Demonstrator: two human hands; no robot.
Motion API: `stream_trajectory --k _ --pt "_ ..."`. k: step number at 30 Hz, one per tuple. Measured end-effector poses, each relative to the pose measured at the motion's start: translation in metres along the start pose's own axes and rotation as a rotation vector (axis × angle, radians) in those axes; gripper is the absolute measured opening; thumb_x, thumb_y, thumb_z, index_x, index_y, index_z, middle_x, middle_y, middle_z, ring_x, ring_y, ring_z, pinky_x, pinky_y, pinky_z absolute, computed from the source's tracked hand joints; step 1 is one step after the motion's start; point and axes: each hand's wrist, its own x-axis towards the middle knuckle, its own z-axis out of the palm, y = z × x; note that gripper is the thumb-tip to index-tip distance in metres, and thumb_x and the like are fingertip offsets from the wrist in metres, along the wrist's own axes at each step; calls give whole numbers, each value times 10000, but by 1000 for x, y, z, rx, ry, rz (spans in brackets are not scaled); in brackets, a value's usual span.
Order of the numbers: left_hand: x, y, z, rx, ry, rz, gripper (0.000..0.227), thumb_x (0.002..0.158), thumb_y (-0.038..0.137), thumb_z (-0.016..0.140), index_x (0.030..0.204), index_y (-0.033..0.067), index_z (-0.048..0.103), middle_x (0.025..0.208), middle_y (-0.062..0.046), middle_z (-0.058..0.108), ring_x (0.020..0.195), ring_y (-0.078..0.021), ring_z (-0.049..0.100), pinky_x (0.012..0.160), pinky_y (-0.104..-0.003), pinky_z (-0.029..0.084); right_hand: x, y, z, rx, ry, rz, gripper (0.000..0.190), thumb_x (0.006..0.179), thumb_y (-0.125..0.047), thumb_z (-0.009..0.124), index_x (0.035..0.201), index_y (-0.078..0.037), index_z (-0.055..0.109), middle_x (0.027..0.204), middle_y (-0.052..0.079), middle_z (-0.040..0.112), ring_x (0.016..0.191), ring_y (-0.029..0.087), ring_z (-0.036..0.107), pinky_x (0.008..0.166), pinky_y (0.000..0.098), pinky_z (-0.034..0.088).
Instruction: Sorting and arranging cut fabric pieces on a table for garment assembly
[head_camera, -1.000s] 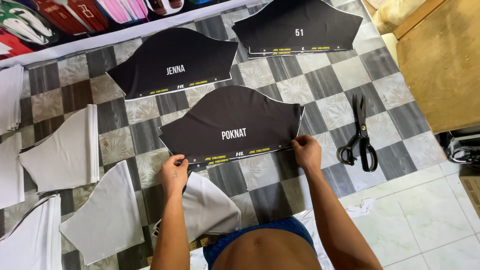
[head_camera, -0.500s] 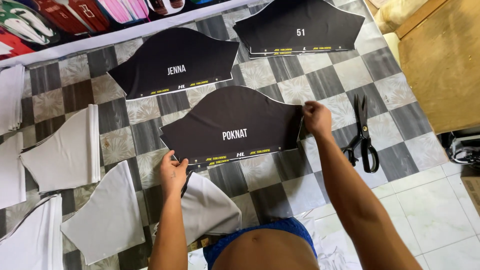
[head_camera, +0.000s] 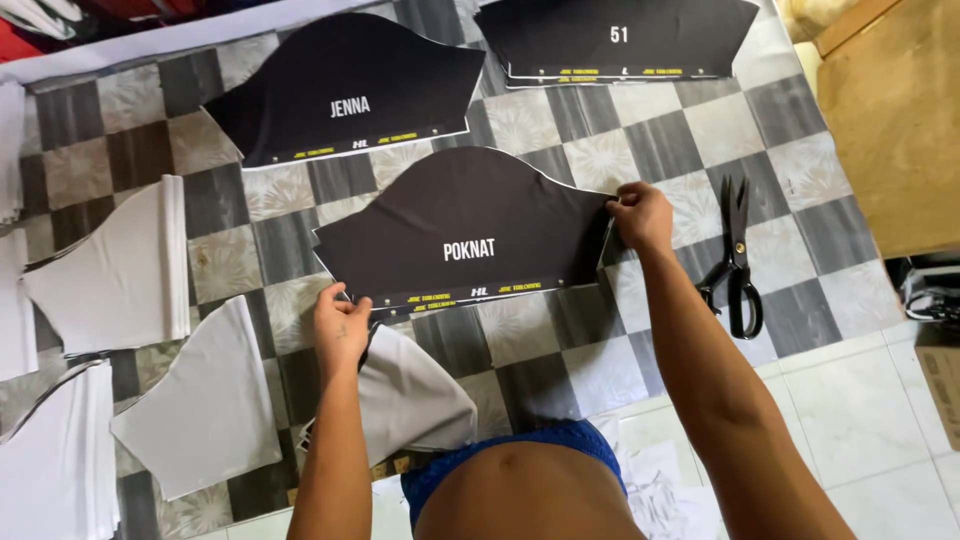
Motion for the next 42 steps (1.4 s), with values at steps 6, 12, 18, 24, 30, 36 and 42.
stream_trajectory --k 6,12,18,24,30,36,42 --pt "11 -32 11 -69 164 138 103 991 222 852 1086 207 888 975 -75 860 955 -319 840 777 -421 649 4 17 15 43 -25 -48 377 896 -330 934 1252 -218 875 1084 149 863 1133 412 809 970 563 626" --pt "0 -18 -9 -193 93 38 146 947 198 835 1075 160 894 941 -121 858 794 -319 827 711 -441 656 0 9 9 56 -31 -156 337 993 -260 933 1296 -122 878 1107 233 843 1129 487 794 922 585 607" --pt "-23 9 -24 -221 1 -18 171 945 182 862 1108 132 852 930 -17 873 844 -154 803 845 -299 617 -2 -2 1 -29 14 -134 224 910 -290 899 1113 -199 927 986 49 868 942 205 825 824 378 605" --pt "-34 14 -31 -85 0 -18 199 913 196 866 1111 177 861 891 35 854 857 -170 807 886 -323 603 -10 -15 -6 13 -22 -29 207 953 -286 919 1140 -196 924 1000 66 868 931 202 814 856 370 605" --pt "-44 23 -37 -46 -12 -63 202 900 202 820 1096 230 862 885 69 826 827 -171 779 855 -324 601 -5 -7 -1 -37 -2 -66 226 934 -305 893 1137 -212 930 987 75 868 928 243 821 833 408 604" --pt "-42 17 -34 -53 17 -10 171 885 206 846 1056 208 863 857 41 845 805 -176 795 848 -326 611 -4 -8 1 -46 4 -54 234 926 -314 874 1133 -224 935 964 72 865 916 242 814 836 403 593" --pt "-53 27 -29 42 77 12 344 939 369 843 1268 271 829 1125 3 877 1171 -298 822 1010 -483 652 10 24 16 -35 19 -58 245 973 -349 893 1183 -224 910 1053 162 853 1094 472 796 915 598 616"
